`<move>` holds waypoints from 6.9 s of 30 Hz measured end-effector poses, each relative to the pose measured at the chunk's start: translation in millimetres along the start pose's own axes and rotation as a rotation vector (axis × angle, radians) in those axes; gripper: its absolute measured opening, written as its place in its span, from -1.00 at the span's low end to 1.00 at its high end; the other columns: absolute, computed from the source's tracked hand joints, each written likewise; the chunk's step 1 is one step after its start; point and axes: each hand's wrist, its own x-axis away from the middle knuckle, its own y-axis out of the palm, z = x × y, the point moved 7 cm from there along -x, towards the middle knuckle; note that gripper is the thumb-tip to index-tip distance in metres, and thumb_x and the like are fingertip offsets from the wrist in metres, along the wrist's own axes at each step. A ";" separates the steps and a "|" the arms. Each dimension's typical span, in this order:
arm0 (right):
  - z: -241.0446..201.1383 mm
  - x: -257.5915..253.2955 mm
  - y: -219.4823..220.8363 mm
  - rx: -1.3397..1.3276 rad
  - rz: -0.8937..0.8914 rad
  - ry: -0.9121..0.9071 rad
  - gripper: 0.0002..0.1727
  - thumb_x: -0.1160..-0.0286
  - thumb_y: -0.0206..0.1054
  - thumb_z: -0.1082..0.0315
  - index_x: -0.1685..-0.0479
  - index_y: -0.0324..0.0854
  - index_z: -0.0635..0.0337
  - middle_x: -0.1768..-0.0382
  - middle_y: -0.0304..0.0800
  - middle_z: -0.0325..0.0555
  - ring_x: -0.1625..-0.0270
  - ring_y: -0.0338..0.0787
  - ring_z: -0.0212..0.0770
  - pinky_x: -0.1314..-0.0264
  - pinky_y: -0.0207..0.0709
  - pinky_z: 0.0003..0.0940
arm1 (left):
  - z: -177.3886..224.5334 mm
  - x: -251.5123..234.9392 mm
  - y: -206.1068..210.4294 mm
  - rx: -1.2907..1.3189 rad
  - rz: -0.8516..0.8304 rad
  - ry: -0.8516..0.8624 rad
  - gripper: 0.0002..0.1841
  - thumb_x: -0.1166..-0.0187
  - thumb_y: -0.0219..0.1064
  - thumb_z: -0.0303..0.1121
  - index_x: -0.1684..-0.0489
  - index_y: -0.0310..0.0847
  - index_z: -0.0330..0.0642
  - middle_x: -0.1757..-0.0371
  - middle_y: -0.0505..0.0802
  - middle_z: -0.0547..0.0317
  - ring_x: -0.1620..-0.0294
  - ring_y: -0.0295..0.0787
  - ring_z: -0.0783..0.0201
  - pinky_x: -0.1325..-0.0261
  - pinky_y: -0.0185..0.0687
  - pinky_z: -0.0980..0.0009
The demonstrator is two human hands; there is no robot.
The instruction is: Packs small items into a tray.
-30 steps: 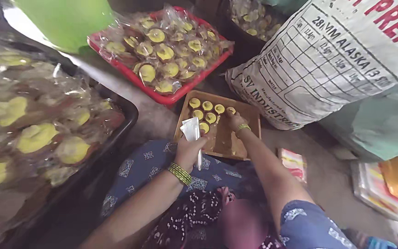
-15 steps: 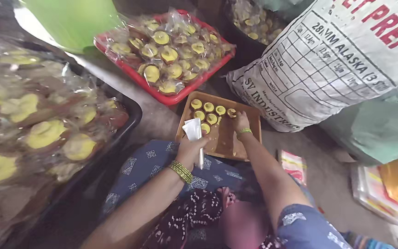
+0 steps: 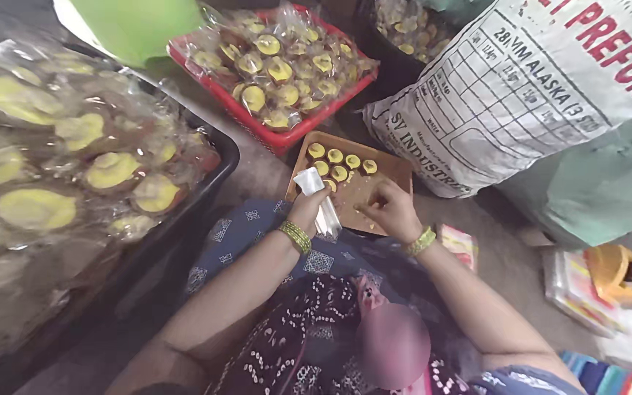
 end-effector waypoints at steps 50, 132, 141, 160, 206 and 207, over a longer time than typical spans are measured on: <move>15.3 42.4 -4.2 -0.938 0.372 0.385 -0.85 -0.64 0.32 0.36 0.04 0.61 0.28 0.34 0.82 -0.05 0.40 0.78 -0.24 0.32 0.71 -0.35 | 37.7 68.0 20.2 -0.640 0.003 1.098 -0.54 -0.14 0.77 -0.29 0.11 0.74 -0.38 0.24 0.89 0.14 0.22 0.84 0.38 0.00 0.85 0.35; 68.9 -75.2 16.4 -0.634 -0.202 0.203 0.00 0.06 0.76 0.51 -0.62 0.40 0.06 -0.39 0.68 0.00 -0.17 0.83 -0.08 -0.20 0.80 -0.07 | 7.0 0.6 -4.6 -0.297 0.113 0.068 -0.44 -0.54 0.53 -0.13 -0.31 0.52 -0.36 0.10 0.83 -0.05 0.26 0.82 0.17 0.27 0.79 0.25; -8.9 20.8 4.8 -0.863 -0.188 0.141 0.04 0.00 0.71 0.58 -0.71 0.32 0.12 -0.45 0.67 0.04 -0.30 0.81 0.00 -0.31 0.80 -0.07 | 5.2 30.2 18.4 -0.195 -0.303 0.107 -0.65 -0.76 0.26 -0.26 -0.33 0.48 -0.32 0.17 0.84 -0.04 0.40 0.77 0.25 0.35 0.75 0.40; -0.6 34.5 27.0 -1.076 0.212 0.400 -0.42 -0.18 0.51 0.60 -0.34 0.59 0.35 -0.09 0.81 0.15 -0.08 0.85 -0.04 -0.20 0.78 -0.11 | 0.3 22.9 16.3 -0.220 -0.194 0.187 -0.68 -0.75 0.27 -0.32 -0.28 0.48 -0.37 0.24 0.85 -0.07 0.45 0.76 0.23 0.41 0.72 0.40; 5.2 33.9 -18.8 -1.088 0.170 0.091 -0.17 -0.21 0.62 0.35 -0.59 0.34 0.23 -0.24 0.74 0.04 0.15 0.84 -0.17 0.10 0.81 -0.27 | 5.2 24.5 12.5 -0.328 -0.089 0.241 -0.54 -0.22 0.62 -0.53 -0.12 0.62 -0.40 0.15 0.86 -0.03 0.31 0.80 0.20 0.29 0.78 0.33; 2.8 34.4 -17.4 -1.076 0.160 0.079 -0.16 -0.25 0.61 0.31 -0.61 0.30 0.23 -0.26 0.73 0.05 0.12 0.85 -0.15 0.10 0.82 -0.24 | 6.4 25.8 12.5 -0.371 -0.079 0.259 -0.45 -0.11 0.68 -0.53 -0.16 0.63 -0.39 0.10 0.87 -0.03 0.27 0.82 0.19 0.26 0.81 0.31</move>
